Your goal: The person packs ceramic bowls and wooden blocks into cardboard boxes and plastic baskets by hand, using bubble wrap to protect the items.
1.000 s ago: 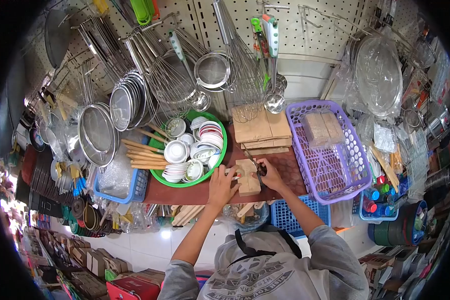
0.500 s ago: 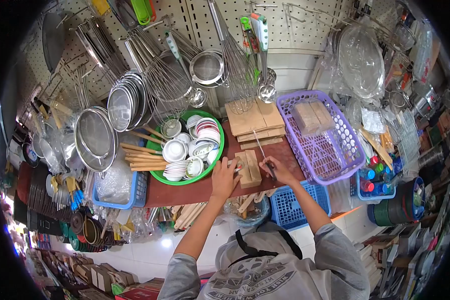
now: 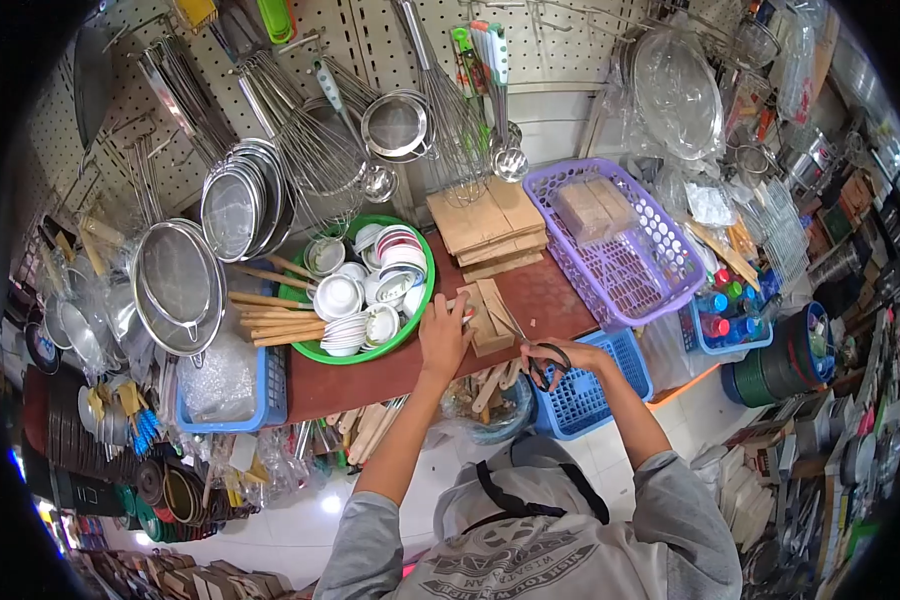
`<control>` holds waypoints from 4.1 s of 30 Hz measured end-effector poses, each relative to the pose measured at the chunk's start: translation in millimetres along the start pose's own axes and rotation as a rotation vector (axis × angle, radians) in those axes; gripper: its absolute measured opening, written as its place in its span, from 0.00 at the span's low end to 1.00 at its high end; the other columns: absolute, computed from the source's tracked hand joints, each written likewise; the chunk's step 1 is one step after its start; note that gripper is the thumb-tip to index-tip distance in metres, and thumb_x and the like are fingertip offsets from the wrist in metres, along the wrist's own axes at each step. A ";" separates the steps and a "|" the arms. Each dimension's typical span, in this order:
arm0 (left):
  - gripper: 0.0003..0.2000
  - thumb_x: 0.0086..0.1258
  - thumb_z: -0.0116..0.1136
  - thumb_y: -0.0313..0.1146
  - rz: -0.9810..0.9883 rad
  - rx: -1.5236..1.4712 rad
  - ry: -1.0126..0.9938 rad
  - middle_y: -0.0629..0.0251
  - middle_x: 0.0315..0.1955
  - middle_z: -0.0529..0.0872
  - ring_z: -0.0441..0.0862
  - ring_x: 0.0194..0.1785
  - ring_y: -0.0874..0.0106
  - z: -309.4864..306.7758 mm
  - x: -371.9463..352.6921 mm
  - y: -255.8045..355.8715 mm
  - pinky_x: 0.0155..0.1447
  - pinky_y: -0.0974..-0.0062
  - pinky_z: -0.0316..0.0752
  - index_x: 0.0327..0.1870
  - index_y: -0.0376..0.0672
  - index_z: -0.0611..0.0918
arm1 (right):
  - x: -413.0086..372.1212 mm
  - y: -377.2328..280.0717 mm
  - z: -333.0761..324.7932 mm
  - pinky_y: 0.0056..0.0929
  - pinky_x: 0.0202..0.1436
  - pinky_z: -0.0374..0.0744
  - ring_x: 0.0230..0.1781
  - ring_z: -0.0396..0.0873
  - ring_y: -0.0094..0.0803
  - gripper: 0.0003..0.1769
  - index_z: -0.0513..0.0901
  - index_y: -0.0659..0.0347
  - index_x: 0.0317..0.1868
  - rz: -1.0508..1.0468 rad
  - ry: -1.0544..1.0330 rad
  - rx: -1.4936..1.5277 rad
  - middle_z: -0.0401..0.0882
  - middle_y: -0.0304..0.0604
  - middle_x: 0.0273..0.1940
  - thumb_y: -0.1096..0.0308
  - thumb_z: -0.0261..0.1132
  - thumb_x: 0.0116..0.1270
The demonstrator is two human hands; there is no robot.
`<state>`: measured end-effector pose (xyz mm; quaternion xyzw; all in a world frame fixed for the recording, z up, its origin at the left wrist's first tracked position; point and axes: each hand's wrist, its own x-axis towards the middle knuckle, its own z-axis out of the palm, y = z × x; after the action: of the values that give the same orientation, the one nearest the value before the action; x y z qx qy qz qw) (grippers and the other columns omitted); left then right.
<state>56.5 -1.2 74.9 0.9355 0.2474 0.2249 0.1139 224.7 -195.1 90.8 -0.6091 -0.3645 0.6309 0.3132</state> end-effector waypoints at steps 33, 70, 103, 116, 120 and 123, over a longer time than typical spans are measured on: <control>0.32 0.52 0.75 0.34 0.059 -0.035 0.040 0.56 0.43 0.70 0.73 0.48 0.55 -6.5 -4.2 -1.3 0.49 0.60 0.72 0.60 0.45 0.75 | 72.7 16.5 57.7 0.20 0.20 0.77 0.18 0.79 0.24 0.36 0.82 0.64 0.36 -0.156 0.407 0.052 0.79 0.37 0.21 0.33 0.56 0.71; 0.28 0.60 0.71 0.44 -0.303 0.011 0.229 0.55 0.44 0.71 0.69 0.49 0.54 29.7 -36.7 10.6 0.54 0.57 0.65 0.61 0.50 0.75 | 41.0 0.5 -49.4 0.26 0.20 0.78 0.21 0.84 0.32 0.30 0.79 0.63 0.38 0.183 0.428 -0.465 0.85 0.45 0.28 0.38 0.63 0.68; 0.27 0.66 0.51 0.54 -0.218 0.134 -0.177 0.49 0.54 0.71 0.66 0.57 0.52 65.5 1.3 -16.3 0.63 0.56 0.62 0.53 0.38 0.82 | 106.0 18.3 -72.4 0.38 0.46 0.80 0.39 0.84 0.40 0.22 0.78 0.57 0.46 -0.350 0.504 -0.388 0.84 0.44 0.35 0.45 0.63 0.70; 0.34 0.68 0.53 0.48 -0.181 -0.051 -0.077 0.47 0.63 0.67 0.59 0.69 0.47 70.0 -2.4 -19.9 0.74 0.50 0.53 0.71 0.37 0.64 | 131.8 21.7 -59.4 0.34 0.46 0.78 0.38 0.81 0.35 0.29 0.72 0.58 0.38 -0.316 0.548 -0.335 0.80 0.43 0.35 0.41 0.72 0.59; 0.33 0.72 0.50 0.45 -0.201 -0.045 -0.119 0.48 0.60 0.68 0.63 0.63 0.48 70.5 -8.4 -14.7 0.68 0.51 0.57 0.74 0.39 0.61 | 133.6 24.5 -57.4 0.34 0.45 0.77 0.37 0.80 0.35 0.31 0.71 0.58 0.38 -0.296 0.571 -0.363 0.79 0.42 0.35 0.40 0.73 0.57; 0.33 0.73 0.50 0.45 -0.262 -0.092 -0.222 0.48 0.60 0.67 0.63 0.61 0.49 60.5 -7.5 -8.5 0.67 0.51 0.57 0.75 0.40 0.60 | 138.4 29.7 -58.2 0.34 0.44 0.77 0.37 0.79 0.36 0.31 0.71 0.58 0.38 -0.304 0.561 -0.338 0.79 0.42 0.35 0.40 0.73 0.57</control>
<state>76.0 -4.0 16.7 0.9081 0.3426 0.1145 0.2118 275.7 -90.4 -8.5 -0.7405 -0.4502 0.3160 0.3862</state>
